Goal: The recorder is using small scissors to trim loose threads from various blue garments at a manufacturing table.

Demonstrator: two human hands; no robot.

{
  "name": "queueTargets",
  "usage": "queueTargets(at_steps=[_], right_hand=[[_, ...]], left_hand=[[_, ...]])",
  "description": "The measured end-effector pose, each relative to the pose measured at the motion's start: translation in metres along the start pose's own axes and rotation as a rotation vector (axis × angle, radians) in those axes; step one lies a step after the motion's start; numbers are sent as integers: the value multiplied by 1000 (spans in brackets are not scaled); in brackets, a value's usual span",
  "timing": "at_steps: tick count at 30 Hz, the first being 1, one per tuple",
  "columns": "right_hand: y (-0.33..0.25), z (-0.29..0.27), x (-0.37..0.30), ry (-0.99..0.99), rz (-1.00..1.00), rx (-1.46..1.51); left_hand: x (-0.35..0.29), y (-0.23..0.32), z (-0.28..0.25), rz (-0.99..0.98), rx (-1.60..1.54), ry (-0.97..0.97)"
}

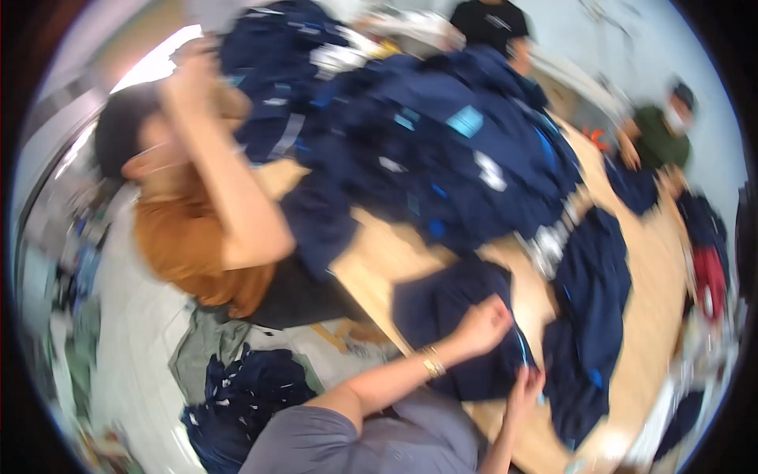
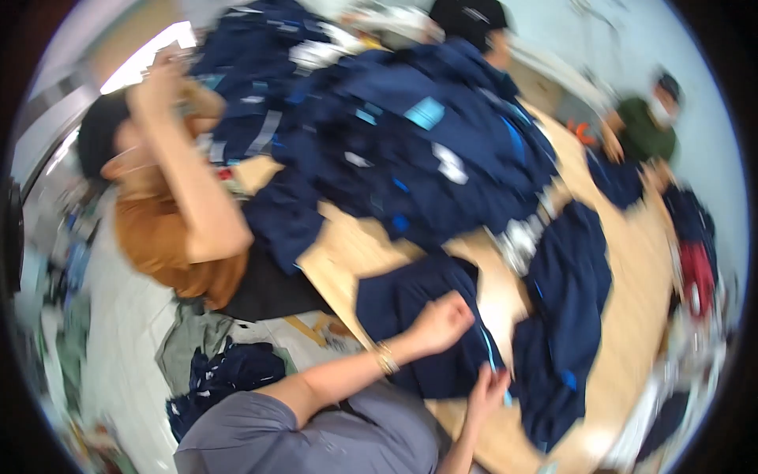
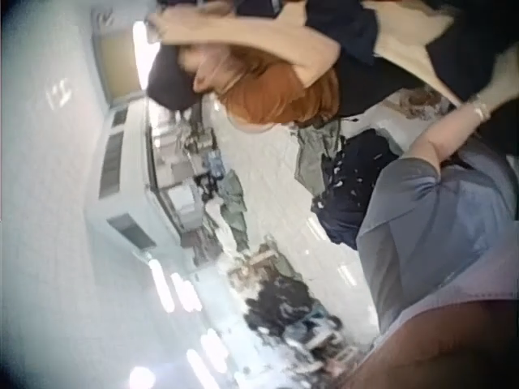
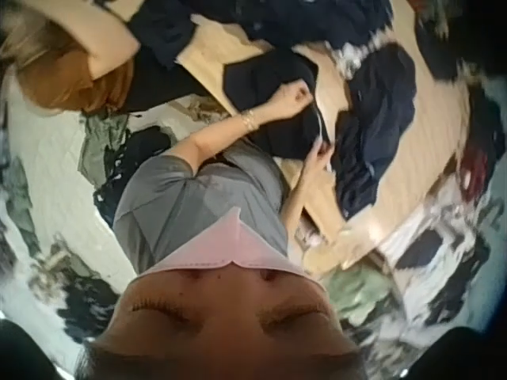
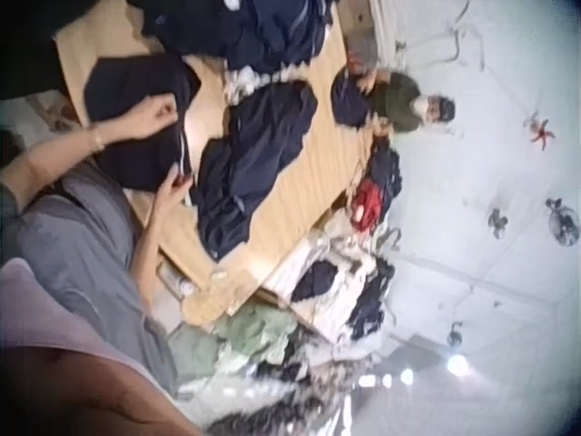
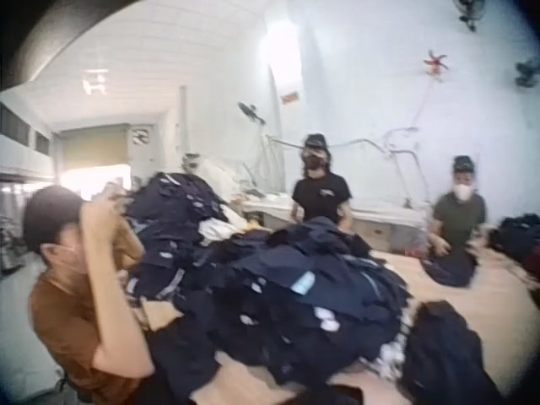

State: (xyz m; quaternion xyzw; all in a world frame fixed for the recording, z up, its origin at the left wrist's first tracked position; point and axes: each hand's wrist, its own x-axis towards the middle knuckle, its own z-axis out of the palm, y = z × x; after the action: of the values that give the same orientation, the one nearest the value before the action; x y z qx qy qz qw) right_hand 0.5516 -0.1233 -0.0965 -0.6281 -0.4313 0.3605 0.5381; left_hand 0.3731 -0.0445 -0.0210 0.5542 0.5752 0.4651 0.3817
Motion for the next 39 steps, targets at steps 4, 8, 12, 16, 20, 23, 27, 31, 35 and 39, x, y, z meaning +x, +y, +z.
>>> queueTargets(at_steps=[4, 8, 12, 16, 20, 23, 27, 31, 35, 39], right_hand=[[-47, 17, 1, -22, 34, 205], [-75, 15, -1, -76, -25, 361], [-103, 22, -4, -165, -183, 303], [-119, 29, -3, -202, -219, -28], [-113, 32, -1, -170, -297, -50], [-104, 26, -2, -158, -189, 187], [-92, 11, -6, -144, -82, 295], [-96, -2, -9, -162, -205, -140], [-94, -6, -7, -225, -400, -525], [-103, -7, -5, -284, -479, -667]], left_hand=[[2, 3, -19, -196, -252, -175], [-1, 16, -18, -379, -539, -352], [-14, 31, -18, -413, -586, -409], [-24, 31, -18, -389, -629, -406], [-28, 32, -18, -336, -614, -350], [-24, 28, -17, -276, -586, -294], [-21, 24, -17, -227, -520, -252], [-20, 23, -18, -222, -498, -257], [-20, 26, -20, -241, -502, -280], [-20, 27, -21, -238, -488, -292]])
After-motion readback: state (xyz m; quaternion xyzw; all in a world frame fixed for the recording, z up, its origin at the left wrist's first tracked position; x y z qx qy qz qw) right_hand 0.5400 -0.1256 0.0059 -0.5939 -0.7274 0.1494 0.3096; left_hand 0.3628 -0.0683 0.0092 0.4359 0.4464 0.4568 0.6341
